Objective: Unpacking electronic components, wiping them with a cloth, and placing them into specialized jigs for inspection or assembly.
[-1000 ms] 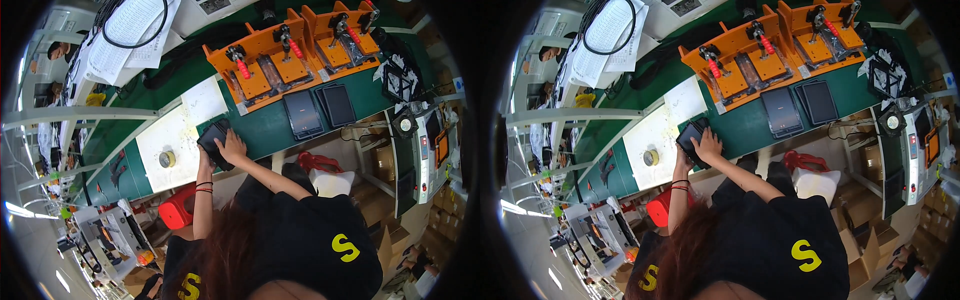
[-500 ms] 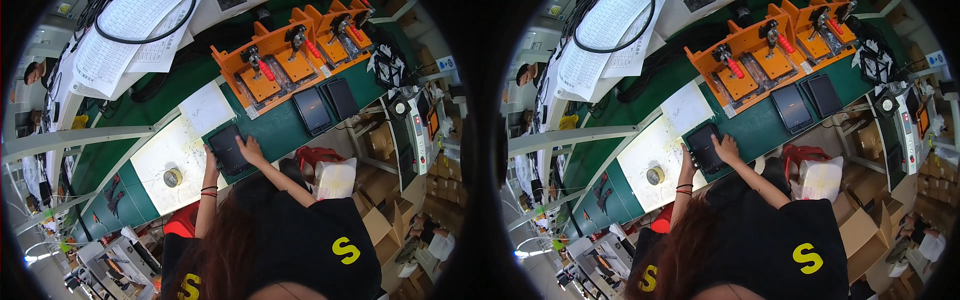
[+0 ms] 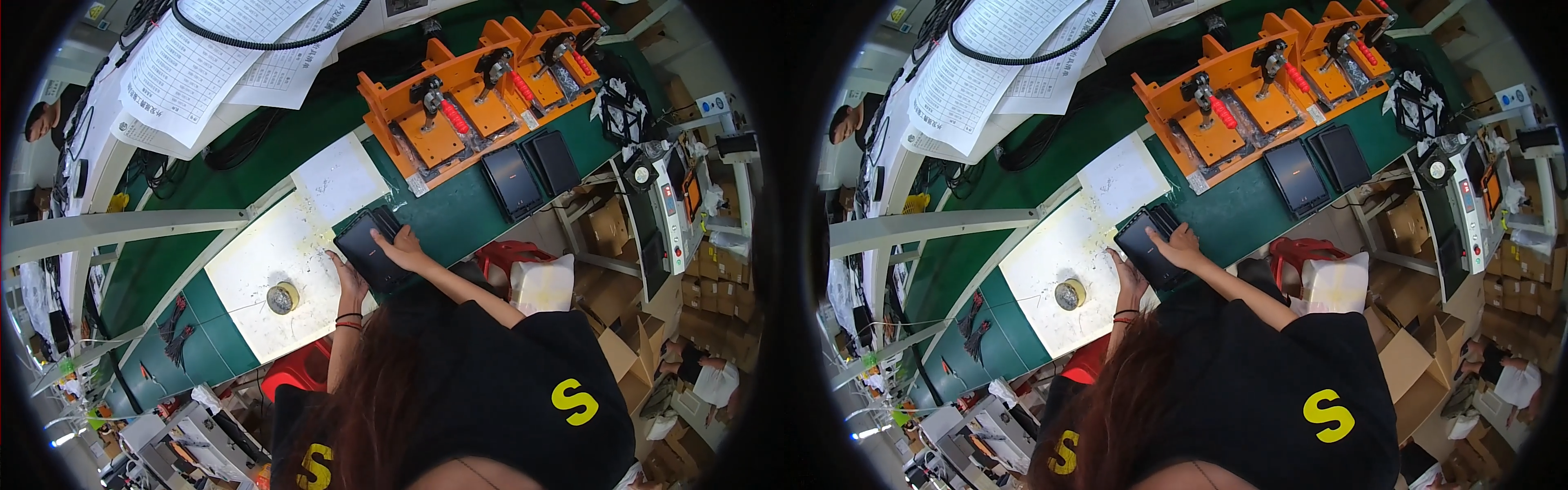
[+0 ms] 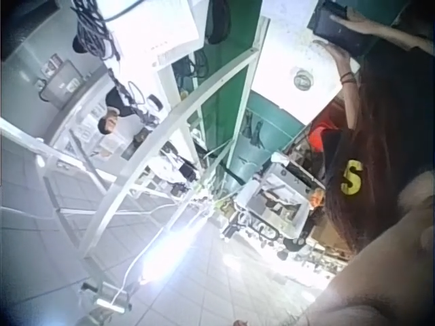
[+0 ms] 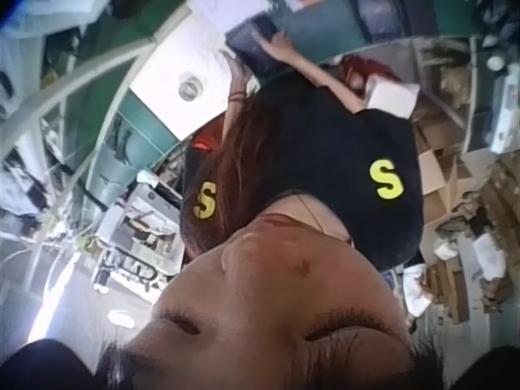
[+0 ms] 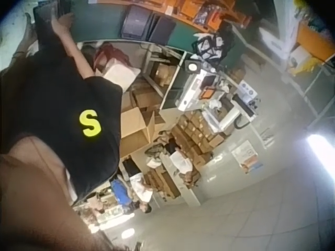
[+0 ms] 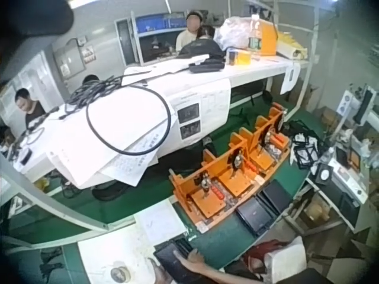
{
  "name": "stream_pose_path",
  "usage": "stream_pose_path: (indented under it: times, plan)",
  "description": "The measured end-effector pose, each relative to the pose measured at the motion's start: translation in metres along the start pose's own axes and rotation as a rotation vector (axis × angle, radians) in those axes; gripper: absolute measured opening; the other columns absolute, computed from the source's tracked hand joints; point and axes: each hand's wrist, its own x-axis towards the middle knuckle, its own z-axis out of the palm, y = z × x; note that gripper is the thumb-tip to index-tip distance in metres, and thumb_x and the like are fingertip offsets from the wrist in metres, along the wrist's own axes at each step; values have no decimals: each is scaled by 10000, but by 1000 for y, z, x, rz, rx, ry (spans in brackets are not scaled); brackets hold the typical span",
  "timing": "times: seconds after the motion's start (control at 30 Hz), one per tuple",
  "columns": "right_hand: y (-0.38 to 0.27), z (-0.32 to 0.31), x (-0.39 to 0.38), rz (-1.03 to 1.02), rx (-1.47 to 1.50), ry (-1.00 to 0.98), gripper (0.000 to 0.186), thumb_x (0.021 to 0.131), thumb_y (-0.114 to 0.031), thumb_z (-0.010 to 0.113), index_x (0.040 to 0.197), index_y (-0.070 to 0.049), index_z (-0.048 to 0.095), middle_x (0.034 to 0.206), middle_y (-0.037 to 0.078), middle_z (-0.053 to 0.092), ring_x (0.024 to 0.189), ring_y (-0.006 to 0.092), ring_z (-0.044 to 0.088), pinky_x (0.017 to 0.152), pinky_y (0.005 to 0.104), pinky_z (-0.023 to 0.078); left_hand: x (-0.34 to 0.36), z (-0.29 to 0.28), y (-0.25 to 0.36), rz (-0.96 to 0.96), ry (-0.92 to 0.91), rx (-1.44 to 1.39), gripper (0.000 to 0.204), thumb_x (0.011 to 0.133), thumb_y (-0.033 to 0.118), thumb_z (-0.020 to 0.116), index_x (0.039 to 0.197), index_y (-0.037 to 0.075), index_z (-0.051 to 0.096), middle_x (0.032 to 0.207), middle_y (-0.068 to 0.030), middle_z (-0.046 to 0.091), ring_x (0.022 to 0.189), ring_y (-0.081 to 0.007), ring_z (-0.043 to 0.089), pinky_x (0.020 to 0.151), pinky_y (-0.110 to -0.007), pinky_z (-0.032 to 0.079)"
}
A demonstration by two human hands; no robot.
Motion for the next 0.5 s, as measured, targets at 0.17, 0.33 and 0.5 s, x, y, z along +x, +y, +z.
stream_pose_path:
  times: [0.17,0.33,0.5]
  plan:
    - [-35,10,-39,-144,-252,144,1098,740,-720,400,1319,157,80,1306,384,211,1234,494,212,1041,497,146,1,6,-12,205,23,-180,983,708,803,282,1284,14,391,1300,-87,441,1182,-257,417,1022,-380,295]
    - [-48,32,-75,-270,-499,156,983,808,-656,341,1356,100,36,1366,358,117,1280,476,112,1055,500,69,-9,2,-12,97,22,-363,884,748,753,332,1286,56,402,1283,-84,456,1145,-265,451,985,-403,348]
    - [-47,-5,-98,-396,-478,48,801,872,-534,354,1328,100,180,1320,345,237,1201,449,279,1011,458,234,-24,-1,-14,113,46,-384,877,750,750,334,1287,59,402,1282,-85,457,1143,-266,453,982,-404,351]
